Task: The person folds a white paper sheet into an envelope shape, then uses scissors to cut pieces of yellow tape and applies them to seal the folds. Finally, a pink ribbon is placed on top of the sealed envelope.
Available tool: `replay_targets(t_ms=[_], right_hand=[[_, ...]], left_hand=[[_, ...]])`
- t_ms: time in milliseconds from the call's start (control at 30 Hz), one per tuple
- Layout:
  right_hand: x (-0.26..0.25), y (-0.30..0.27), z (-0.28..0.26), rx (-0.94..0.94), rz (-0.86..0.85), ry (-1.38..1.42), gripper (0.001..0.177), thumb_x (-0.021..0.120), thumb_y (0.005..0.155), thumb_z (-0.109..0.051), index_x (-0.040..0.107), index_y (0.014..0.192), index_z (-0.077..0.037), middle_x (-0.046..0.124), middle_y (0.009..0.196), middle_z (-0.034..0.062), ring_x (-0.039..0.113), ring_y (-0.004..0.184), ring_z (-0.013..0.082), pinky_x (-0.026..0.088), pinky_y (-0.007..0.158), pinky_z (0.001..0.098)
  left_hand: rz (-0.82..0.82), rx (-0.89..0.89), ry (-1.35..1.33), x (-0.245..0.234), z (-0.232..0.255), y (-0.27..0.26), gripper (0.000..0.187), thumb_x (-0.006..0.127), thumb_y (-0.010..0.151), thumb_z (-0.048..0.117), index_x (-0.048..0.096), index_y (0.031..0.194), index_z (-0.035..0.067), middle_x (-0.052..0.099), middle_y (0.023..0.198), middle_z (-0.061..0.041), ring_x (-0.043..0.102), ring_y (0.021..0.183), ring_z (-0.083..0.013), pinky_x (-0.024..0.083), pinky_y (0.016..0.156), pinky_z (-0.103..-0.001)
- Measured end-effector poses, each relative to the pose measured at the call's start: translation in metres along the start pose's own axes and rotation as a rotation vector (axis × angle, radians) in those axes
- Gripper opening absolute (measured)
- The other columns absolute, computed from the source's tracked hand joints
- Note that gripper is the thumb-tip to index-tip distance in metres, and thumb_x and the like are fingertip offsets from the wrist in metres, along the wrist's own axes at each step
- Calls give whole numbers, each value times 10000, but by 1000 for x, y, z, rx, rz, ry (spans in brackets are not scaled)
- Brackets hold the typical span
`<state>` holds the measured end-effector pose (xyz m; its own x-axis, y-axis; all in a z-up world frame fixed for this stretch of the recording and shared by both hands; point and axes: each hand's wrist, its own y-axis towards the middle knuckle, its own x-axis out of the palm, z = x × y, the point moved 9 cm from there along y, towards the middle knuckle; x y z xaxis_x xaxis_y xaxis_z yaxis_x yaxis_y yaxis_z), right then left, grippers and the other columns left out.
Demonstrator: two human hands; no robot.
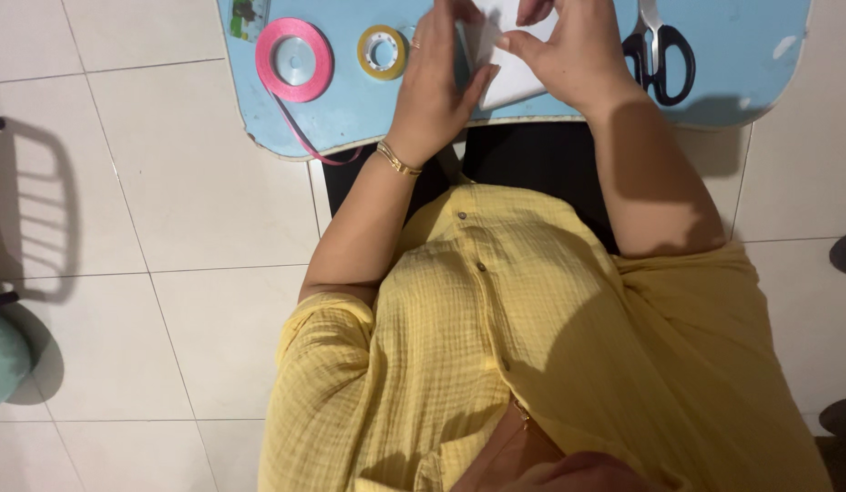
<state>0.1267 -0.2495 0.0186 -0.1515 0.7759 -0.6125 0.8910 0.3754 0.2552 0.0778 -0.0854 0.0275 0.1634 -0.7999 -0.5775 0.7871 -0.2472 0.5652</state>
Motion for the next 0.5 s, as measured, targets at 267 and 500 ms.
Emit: replay_targets(t_ms=[267,500], right_hand=[[-2,2,-6,-11,-8,22,264,882,960,-15,623,1007,-25,659,1041,60,644,1037,197,532,936,354],[-1,3,-3,64,-14,45,249,871,964,-15,625,1001,-34,661,1022,37,649,1002,170,525,926,347]], left_hand=[[-105,11,-228,0,-2,6,1110,801,1019,58,-79,1689,147,603,1420,-106,641,1312,-266,562,1085,-341],[-151,1,-230,-1,-4,7,942,772,1011,61,23,1583,85,538,1432,-162,654,1274,-229,524,1087,-403]])
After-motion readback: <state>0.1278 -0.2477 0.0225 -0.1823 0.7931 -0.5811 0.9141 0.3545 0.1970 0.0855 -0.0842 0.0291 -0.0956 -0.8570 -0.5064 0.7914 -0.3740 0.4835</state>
